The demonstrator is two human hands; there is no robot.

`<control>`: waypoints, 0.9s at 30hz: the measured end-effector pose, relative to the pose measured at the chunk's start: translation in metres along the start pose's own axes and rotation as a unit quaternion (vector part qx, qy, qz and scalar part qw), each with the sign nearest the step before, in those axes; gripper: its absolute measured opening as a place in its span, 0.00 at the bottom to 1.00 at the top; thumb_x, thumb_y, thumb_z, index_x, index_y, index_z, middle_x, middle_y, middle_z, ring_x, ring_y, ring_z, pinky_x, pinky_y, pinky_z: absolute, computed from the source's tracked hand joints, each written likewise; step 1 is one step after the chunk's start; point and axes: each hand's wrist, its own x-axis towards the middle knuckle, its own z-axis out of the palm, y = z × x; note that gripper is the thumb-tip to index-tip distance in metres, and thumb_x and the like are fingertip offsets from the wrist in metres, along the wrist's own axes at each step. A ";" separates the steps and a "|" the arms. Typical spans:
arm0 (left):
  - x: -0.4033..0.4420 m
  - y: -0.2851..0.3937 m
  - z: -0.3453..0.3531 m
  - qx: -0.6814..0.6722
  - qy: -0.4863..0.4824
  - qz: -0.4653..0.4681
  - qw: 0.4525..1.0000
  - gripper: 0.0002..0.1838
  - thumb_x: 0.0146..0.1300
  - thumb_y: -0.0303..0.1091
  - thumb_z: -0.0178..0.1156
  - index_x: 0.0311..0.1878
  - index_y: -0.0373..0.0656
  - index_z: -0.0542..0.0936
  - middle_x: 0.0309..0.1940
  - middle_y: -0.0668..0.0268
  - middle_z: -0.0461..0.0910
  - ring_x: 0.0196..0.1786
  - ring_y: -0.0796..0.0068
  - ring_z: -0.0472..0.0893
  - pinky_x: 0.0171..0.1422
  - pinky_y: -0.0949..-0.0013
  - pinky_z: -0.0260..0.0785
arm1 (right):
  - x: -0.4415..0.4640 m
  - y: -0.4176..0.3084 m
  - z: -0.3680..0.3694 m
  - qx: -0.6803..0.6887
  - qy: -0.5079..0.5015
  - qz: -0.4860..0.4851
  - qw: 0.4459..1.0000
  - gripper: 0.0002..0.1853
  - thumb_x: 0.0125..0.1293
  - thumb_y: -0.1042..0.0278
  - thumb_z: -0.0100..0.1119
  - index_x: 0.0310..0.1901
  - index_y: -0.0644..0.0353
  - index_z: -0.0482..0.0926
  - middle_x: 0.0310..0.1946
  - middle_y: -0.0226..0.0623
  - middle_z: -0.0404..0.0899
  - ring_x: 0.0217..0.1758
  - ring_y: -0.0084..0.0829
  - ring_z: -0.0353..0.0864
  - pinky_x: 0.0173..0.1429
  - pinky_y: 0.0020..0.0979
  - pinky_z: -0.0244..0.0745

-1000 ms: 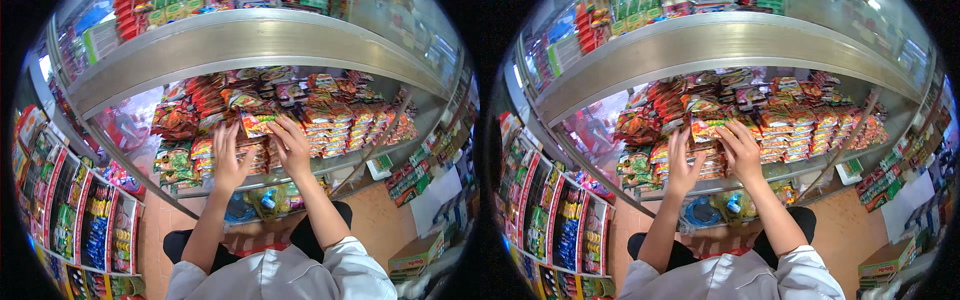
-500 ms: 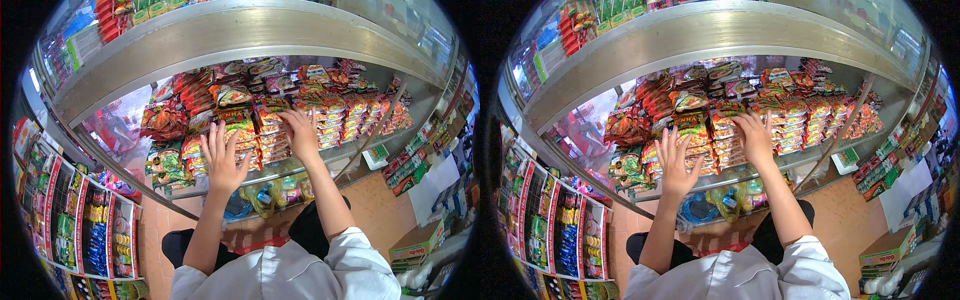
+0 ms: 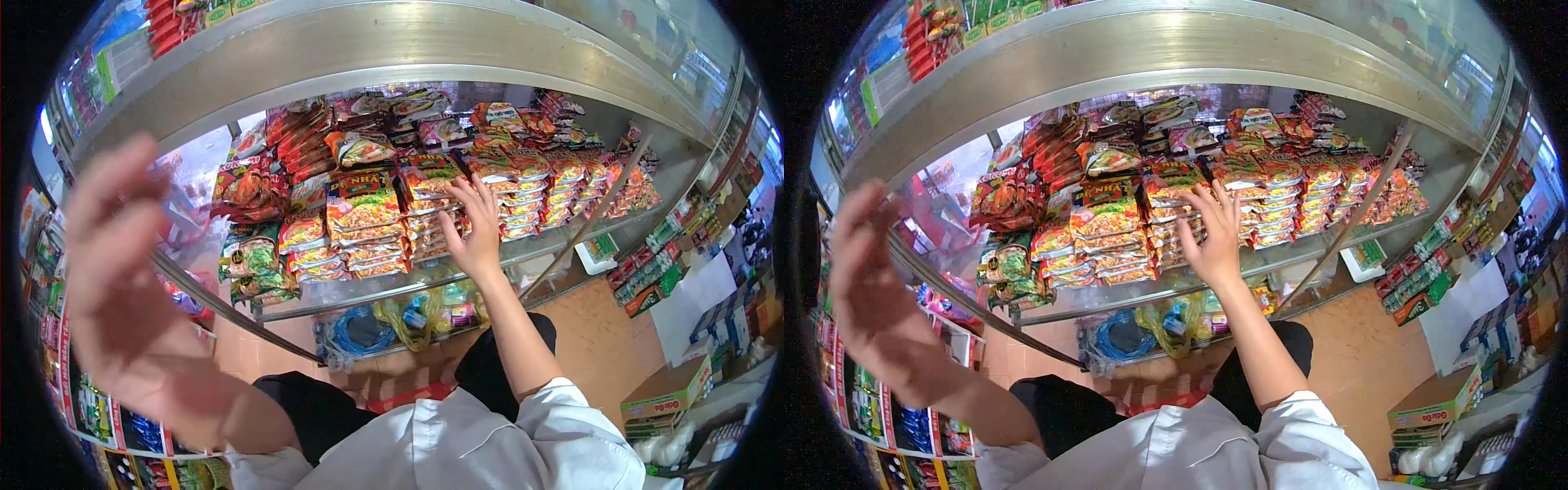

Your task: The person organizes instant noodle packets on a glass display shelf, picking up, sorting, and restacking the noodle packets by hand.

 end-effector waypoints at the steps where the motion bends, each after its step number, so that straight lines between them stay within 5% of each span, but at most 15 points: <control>1: 0.004 -0.001 -0.008 0.017 0.006 0.006 1.000 0.30 0.68 0.59 0.68 0.50 0.36 0.86 0.56 0.44 0.84 0.60 0.51 0.84 0.69 0.51 0.75 | -0.001 -0.001 -0.001 0.002 0.002 0.003 1.000 0.22 0.69 0.65 0.68 0.64 0.51 0.83 0.69 0.42 0.80 0.82 0.52 0.64 0.86 0.64 0.43; 11: 0.016 0.003 -0.024 0.050 0.000 0.021 0.999 0.29 0.68 0.58 0.68 0.50 0.36 0.86 0.56 0.44 0.84 0.60 0.52 0.83 0.68 0.52 0.75 | -0.009 0.000 -0.005 0.022 0.017 0.050 0.998 0.23 0.67 0.67 0.72 0.63 0.55 0.82 0.69 0.44 0.80 0.81 0.53 0.65 0.82 0.53 0.58; 27: 0.023 0.010 -0.027 0.073 -0.035 0.046 0.996 0.28 0.69 0.57 0.67 0.50 0.36 0.86 0.55 0.46 0.84 0.59 0.53 0.83 0.67 0.53 0.75 | -0.006 -0.012 -0.012 0.008 0.031 0.049 0.998 0.22 0.66 0.71 0.72 0.62 0.55 0.83 0.68 0.44 0.81 0.82 0.50 0.66 0.83 0.50 0.60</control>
